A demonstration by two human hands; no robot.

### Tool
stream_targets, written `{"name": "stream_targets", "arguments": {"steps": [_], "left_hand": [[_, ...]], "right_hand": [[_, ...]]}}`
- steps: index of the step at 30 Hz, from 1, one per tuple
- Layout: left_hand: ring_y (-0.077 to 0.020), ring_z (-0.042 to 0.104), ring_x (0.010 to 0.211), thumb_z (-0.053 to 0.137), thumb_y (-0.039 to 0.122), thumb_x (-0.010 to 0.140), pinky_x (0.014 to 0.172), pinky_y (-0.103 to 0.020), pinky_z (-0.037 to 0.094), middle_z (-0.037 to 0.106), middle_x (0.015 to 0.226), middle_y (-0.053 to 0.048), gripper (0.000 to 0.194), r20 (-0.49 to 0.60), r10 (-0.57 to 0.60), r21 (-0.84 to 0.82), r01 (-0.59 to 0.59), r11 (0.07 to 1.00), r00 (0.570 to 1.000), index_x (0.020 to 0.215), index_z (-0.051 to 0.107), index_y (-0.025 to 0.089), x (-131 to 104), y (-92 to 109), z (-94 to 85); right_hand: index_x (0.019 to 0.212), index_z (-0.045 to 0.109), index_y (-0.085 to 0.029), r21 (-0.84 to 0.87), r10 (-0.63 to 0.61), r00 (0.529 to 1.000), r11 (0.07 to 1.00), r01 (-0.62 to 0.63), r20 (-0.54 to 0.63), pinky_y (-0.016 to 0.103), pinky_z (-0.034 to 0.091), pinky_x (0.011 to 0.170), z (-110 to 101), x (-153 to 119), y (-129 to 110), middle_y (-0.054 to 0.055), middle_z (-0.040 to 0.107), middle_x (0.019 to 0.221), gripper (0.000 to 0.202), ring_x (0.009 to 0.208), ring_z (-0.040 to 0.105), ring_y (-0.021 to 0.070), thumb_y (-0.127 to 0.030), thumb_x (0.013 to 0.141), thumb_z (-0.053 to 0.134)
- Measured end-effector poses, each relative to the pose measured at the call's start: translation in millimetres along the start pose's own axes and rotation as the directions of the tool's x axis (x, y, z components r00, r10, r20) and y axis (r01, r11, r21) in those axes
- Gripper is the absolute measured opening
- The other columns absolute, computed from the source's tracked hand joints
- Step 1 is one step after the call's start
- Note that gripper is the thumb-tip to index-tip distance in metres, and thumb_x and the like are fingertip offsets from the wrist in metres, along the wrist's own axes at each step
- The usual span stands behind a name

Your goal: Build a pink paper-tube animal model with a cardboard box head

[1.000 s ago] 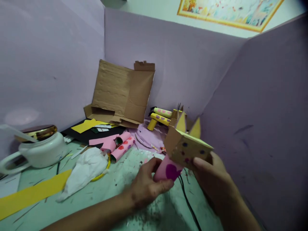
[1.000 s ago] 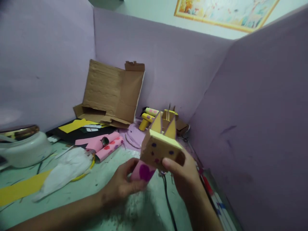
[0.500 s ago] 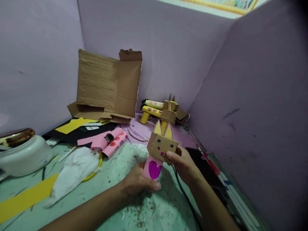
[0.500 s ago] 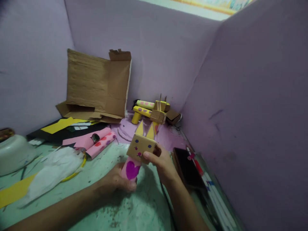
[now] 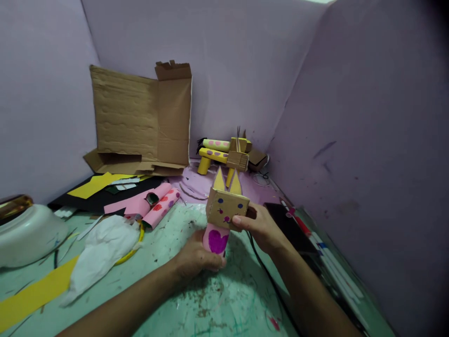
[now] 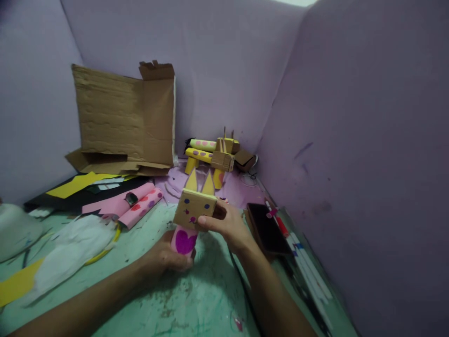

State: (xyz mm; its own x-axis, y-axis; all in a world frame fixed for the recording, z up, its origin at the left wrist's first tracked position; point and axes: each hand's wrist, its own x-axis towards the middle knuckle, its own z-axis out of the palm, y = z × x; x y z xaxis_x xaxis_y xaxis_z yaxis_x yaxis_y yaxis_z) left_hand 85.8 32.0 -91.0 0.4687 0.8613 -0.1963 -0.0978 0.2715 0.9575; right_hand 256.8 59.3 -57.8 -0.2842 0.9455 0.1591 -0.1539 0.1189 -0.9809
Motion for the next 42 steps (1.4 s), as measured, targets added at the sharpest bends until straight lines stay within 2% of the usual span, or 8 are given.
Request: {"name": "stream_targets", "arguments": {"steps": [13, 17, 20, 24, 28, 33, 38, 42], "left_hand": [[-0.0097, 0.044, 0.047, 0.074, 0.021, 0.048, 0.045, -0.023, 0.031, 0.053, 0.052, 0.001, 0.02, 0.05, 0.075, 0.037, -0.077, 0.996, 0.996, 0.06, 0.06, 0.013, 1, 1, -5.2], [-0.0201, 0.058, 0.074, 0.078, 0.028, 0.051, 0.063, -0.028, 0.043, 0.066, 0.084, -0.007, 0.045, 0.117, 0.164, 0.111, -0.177, 0.978, 0.98, 0.092, 0.066, 0.014, 5, 18, -13.7], [-0.0297, 0.056, 0.099, 0.076, 0.037, 0.057, 0.078, -0.035, 0.045, 0.063, 0.109, -0.011, 0.064, 0.147, 0.266, 0.058, -0.276, 0.959, 0.953, 0.115, 0.058, 0.018, 3, 34, -22.7], [-0.0334, 0.05, 0.114, 0.074, 0.038, 0.061, 0.09, -0.039, 0.043, 0.06, 0.118, -0.013, 0.069, 0.041, 0.341, 0.047, -0.343, 0.938, 0.939, 0.123, 0.052, 0.018, -2, 45, -29.2], [-0.0327, 0.058, 0.102, 0.076, 0.028, 0.059, 0.083, -0.039, 0.049, 0.066, 0.108, -0.011, 0.063, -0.02, 0.286, 0.058, -0.285, 0.957, 0.958, 0.117, 0.056, 0.016, -5, 45, -24.5], [-0.0249, 0.062, 0.093, 0.076, 0.022, 0.053, 0.079, -0.033, 0.052, 0.071, 0.091, -0.004, 0.048, -0.323, 0.316, -0.152, -0.378, 0.913, 0.892, 0.1, 0.065, 0.019, -7, 54, -24.8], [-0.0198, 0.062, 0.091, 0.073, 0.021, 0.053, 0.078, -0.029, 0.053, 0.071, 0.095, -0.001, 0.042, -0.416, 0.334, -0.27, -0.466, 0.843, 0.846, 0.094, 0.067, 0.021, -11, 65, -31.1], [-0.0202, 0.063, 0.088, 0.073, 0.021, 0.051, 0.076, -0.029, 0.054, 0.071, 0.093, -0.002, 0.044, -0.419, 0.349, -0.251, -0.476, 0.843, 0.838, 0.095, 0.067, 0.022, -14, 64, -27.3]], "right_hand": [[0.099, 0.065, -0.016, 0.032, -0.035, 0.999, 0.999, 0.034, 0.015, 0.037, 0.049, 0.079, 2, -1, -6, 0.006, 0.07, 0.097, 0.046, 0.088, 0.063, 0.0224, -0.029, 0.056, 0.079], [0.095, 0.065, -0.017, 0.065, -0.131, 0.985, 0.988, 0.138, -0.111, 0.038, 0.049, 0.081, 1, -1, -15, 0.005, 0.07, 0.094, 0.046, 0.089, 0.063, 0.0228, -0.03, 0.053, 0.08], [0.105, 0.062, -0.016, -0.021, -0.163, 0.979, 0.987, 0.161, -0.123, 0.041, 0.045, 0.09, -2, -1, -19, 0.007, 0.067, 0.104, 0.059, 0.099, 0.06, 0.0251, -0.029, 0.051, 0.081], [0.12, 0.055, -0.017, -0.153, -0.181, 0.982, 0.973, 0.172, -0.046, 0.043, 0.04, 0.095, 0, -1, -9, 0.009, 0.062, 0.117, 0.078, 0.107, 0.056, 0.0263, -0.028, 0.048, 0.083], [0.125, 0.052, -0.018, -0.203, -0.234, 0.972, 0.953, 0.225, -0.023, 0.043, 0.042, 0.093, 9, 2, 4, 0.009, 0.061, 0.117, 0.082, 0.102, 0.058, 0.0246, -0.031, 0.05, 0.083], [0.138, 0.031, -0.015, -0.048, -0.153, 0.988, 0.987, 0.151, -0.03, 0.044, 0.035, 0.099, 15, 3, 7, 0.017, 0.045, 0.135, 0.111, 0.12, 0.047, 0.0275, -0.042, 0.045, 0.084], [0.127, 0.047, -0.018, -0.082, -0.008, 0.972, 0.996, 0.028, 0.234, 0.041, 0.044, 0.089, 24, -1, 13, 0.011, 0.061, 0.116, 0.09, 0.106, 0.056, 0.0264, -0.043, 0.048, 0.082], [0.115, 0.058, -0.02, -0.248, 0.016, 0.977, 0.968, 0.038, 0.213, 0.036, 0.048, 0.077, 34, -6, 16, 0.007, 0.063, 0.107, 0.078, 0.09, 0.059, 0.024, -0.047, 0.045, 0.083]]}}
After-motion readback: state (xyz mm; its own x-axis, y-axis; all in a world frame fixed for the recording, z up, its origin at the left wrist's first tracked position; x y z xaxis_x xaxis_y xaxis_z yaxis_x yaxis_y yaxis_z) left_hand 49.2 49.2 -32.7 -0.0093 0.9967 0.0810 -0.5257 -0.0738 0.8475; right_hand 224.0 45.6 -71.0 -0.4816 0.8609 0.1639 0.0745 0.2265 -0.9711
